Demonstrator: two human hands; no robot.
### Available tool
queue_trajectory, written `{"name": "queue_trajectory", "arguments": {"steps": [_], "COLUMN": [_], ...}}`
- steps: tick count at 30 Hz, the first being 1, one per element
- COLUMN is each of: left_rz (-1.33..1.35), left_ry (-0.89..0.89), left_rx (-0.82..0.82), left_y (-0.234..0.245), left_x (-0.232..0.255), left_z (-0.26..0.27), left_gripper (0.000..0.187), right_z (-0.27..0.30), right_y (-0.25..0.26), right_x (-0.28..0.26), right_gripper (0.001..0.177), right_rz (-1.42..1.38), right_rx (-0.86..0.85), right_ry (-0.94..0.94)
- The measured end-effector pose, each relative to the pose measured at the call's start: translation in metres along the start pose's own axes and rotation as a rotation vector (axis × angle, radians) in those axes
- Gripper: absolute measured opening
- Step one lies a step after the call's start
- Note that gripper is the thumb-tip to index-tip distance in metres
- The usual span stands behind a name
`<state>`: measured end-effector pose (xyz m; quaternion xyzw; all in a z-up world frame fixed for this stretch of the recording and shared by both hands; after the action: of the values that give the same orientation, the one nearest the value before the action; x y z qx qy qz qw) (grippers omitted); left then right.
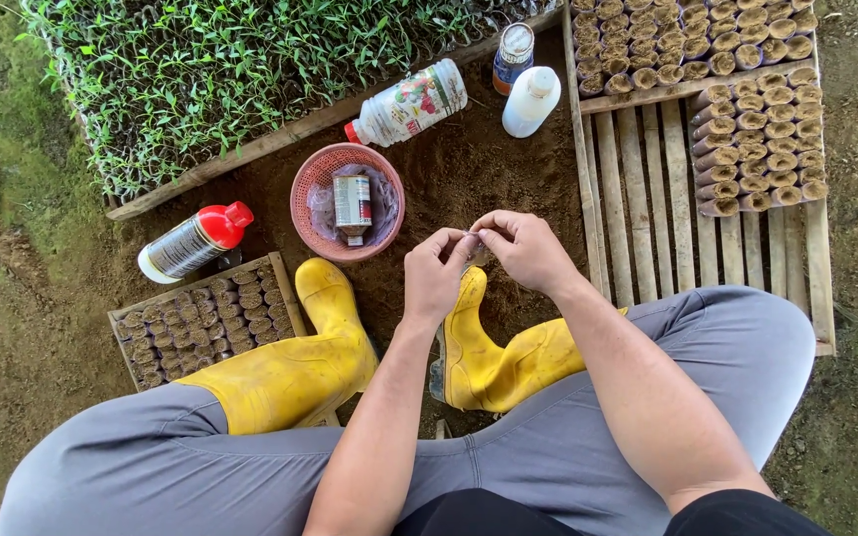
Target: The person sits cross-legged on the ground and fills small brown seedling pots with soil by hand. They place the filled pots into a wooden tray and occasionally reach for a small packet from a nearby pink bowl.
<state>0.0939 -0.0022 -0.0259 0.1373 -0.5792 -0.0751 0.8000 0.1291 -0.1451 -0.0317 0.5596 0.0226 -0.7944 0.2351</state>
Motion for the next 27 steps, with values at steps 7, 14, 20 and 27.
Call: {"name": "queue_trajectory", "arguments": {"steps": [7, 14, 20, 27], "left_rz": [0.059, -0.011, -0.026, -0.008], "left_ry": [0.013, -0.036, -0.046, -0.048], "left_rx": [0.039, 0.048, 0.062, 0.049], "left_y": [0.008, 0.005, 0.006, 0.005], "left_x": [-0.002, 0.003, 0.006, -0.001], "left_z": [-0.001, 0.001, 0.002, -0.001], "left_gripper": [0.014, 0.014, 0.015, 0.011], "right_z": [-0.003, 0.0, -0.002, -0.006], "right_y": [0.003, 0.003, -0.001, -0.004], "right_x": [0.01, 0.009, 0.012, 0.023], "right_gripper": [0.013, 0.013, 0.01, 0.012], "right_rz": [0.045, 0.062, 0.102, 0.114], "right_rx": [-0.006, -0.01, -0.033, -0.043], "right_ry": [-0.052, -0.104, -0.099, -0.087]}}
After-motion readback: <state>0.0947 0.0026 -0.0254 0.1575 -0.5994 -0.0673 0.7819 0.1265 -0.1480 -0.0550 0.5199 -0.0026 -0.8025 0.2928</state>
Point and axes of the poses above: each hand's wrist, its own z-axis away from the middle knuckle, its own y-axis out of the back of the hand, x = y × z, the point moved 10 cm from there along -z, towards the middle knuckle, and after that the axes turned 1 degree about -x, right-handed, at the moved point
